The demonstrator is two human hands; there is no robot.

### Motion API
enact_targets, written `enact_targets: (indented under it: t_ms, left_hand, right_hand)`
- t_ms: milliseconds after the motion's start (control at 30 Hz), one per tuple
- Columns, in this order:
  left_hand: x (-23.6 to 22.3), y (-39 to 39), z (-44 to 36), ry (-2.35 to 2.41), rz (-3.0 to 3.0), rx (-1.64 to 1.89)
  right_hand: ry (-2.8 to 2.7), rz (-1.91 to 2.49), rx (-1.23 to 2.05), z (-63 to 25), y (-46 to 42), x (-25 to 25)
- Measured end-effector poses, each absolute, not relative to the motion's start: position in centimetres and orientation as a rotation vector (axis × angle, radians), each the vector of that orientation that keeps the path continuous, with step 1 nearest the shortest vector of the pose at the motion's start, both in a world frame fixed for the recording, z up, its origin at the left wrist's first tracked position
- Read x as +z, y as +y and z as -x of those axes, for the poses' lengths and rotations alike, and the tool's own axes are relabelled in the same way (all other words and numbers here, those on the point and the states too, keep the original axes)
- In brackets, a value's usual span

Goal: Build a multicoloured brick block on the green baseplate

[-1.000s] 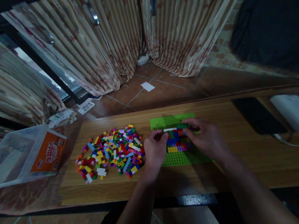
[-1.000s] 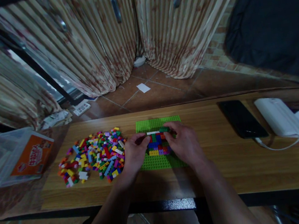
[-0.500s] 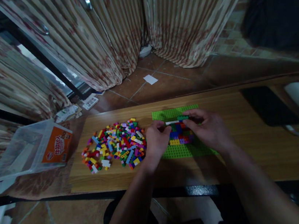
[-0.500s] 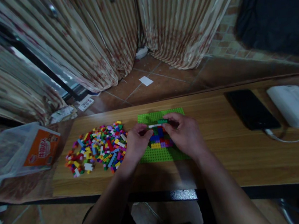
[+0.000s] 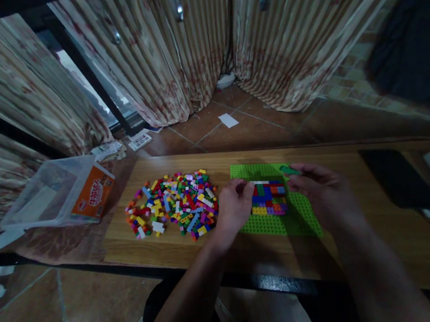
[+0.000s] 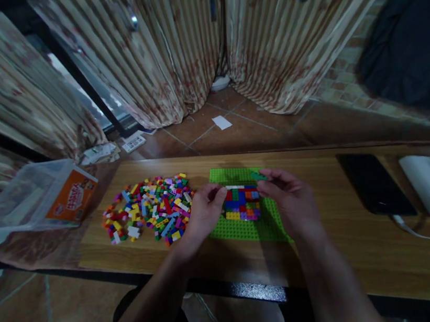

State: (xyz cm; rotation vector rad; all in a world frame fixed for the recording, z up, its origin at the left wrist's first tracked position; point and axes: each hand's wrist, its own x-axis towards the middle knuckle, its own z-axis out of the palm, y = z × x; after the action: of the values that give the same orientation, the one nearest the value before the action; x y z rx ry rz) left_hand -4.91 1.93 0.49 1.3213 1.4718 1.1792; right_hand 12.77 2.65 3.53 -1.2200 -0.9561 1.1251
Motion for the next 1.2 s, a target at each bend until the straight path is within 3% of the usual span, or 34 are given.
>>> enact_targets:
  t_ms: [300,667,1200]
  left_hand:
    - [3.4,0.6,6.3,1.191,-1.048,1.275]
    - [2.9,-1.1,3.9,1.025,-0.705,1.375]
    - [6.2,-0.3,11.4,0.936,-0.103,1.525]
  right_hand:
    - [-1.162,1.27,0.943,-11.5,2.1,3.3]
    - [-1.712,1.344,0.744,-7.0,-0.4,3.6]
    - [-1.857,1.25,0.701,-4.5,-0.7,1.6]
